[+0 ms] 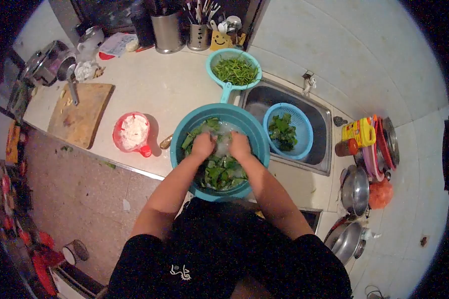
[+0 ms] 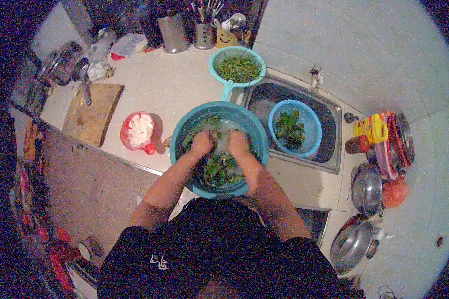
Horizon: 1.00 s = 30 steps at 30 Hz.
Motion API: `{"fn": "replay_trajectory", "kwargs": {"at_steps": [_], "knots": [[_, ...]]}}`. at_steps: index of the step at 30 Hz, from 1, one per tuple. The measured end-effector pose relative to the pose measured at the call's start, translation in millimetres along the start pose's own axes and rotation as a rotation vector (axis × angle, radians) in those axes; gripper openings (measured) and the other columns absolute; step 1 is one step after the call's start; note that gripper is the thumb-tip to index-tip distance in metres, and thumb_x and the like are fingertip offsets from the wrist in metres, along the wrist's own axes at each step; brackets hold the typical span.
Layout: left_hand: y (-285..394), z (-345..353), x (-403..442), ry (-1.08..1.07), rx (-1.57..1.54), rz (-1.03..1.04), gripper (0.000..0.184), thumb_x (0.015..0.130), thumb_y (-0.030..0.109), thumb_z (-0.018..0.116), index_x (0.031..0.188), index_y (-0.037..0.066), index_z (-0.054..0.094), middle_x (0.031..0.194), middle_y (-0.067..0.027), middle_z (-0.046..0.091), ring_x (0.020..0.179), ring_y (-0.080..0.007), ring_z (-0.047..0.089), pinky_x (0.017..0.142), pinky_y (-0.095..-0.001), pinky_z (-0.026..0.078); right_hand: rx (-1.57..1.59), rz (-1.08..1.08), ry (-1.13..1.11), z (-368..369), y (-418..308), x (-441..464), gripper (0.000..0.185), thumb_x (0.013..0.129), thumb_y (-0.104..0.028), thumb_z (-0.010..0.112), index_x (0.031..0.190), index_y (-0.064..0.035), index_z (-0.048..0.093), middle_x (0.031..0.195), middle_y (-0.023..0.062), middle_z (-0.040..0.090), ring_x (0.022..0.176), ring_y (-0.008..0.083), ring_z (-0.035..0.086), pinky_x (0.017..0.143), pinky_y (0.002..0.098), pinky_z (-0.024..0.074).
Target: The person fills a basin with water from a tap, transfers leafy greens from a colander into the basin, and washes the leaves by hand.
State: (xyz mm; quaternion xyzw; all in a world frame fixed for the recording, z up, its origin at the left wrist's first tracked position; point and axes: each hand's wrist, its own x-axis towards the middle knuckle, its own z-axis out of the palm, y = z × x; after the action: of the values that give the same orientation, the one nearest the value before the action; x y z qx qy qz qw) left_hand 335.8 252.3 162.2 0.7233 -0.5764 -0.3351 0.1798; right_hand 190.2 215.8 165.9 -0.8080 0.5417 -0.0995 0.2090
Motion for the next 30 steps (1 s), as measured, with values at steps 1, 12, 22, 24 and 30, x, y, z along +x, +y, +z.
{"fn": "replay_trajectory", "kwargs": {"at_steps": [1,12,22,24,30], "knots": [[3,-3,-2,0.0,-0.002,-0.002,0.045,0.075,0.028,0.052,0.106,-0.004,0.045,0.091,-0.0255,0.054,0.087,-0.0392,0.051,0.08,-0.0445,0.039,-0.028,0.075,0.075,-2,-1,3,0.029,0.074,-0.026,0.057,0.09,-0.0027,0.056,0.076,0.0232,0.055,0.077,0.0379,0.053,0.071,0.044,0.0418],[9,-6,-1,0.121,-0.132,-0.118,0.032,0.08,0.025,0.046,0.097,-0.002,0.052,0.087,-0.0248,0.055,0.084,-0.0381,0.052,0.074,-0.0427,0.041,0.24,0.092,0.026,-11,5,4,0.021,0.074,-0.023,0.054,0.087,-0.0071,0.058,0.084,0.0211,0.057,0.08,0.0361,0.054,0.072,0.0434,0.0425],[-9,26,2,0.048,0.108,0.158,0.037,0.064,0.003,0.054,0.101,0.007,0.053,0.091,-0.02,0.055,0.087,-0.0335,0.053,0.078,-0.0404,0.042,-0.042,0.057,-0.231,7,-10,-4,0.054,0.06,0.004,0.056,0.111,-0.0112,0.043,0.098,0.0238,0.049,0.087,0.0382,0.051,0.074,0.0425,0.0424],[-8,23,0,0.02,0.088,0.151,0.028,0.066,0.007,0.054,0.094,0.003,0.055,0.086,-0.0211,0.056,0.083,-0.0338,0.054,0.077,-0.0415,0.042,0.039,-0.024,-0.241,5,-4,-1,0.039,0.062,-0.001,0.056,0.1,-0.0052,0.051,0.089,0.0243,0.053,0.084,0.0373,0.052,0.072,0.043,0.0426],[6,4,2,0.129,0.093,0.011,0.029,0.077,0.026,0.05,0.08,-0.002,0.058,0.081,-0.0221,0.056,0.076,-0.0363,0.055,0.071,-0.0433,0.043,-0.102,0.092,-0.047,-18,-10,5,0.036,0.079,-0.029,0.047,0.087,0.0045,0.055,0.079,0.0221,0.058,0.074,0.0368,0.056,0.069,0.0449,0.044]]}}
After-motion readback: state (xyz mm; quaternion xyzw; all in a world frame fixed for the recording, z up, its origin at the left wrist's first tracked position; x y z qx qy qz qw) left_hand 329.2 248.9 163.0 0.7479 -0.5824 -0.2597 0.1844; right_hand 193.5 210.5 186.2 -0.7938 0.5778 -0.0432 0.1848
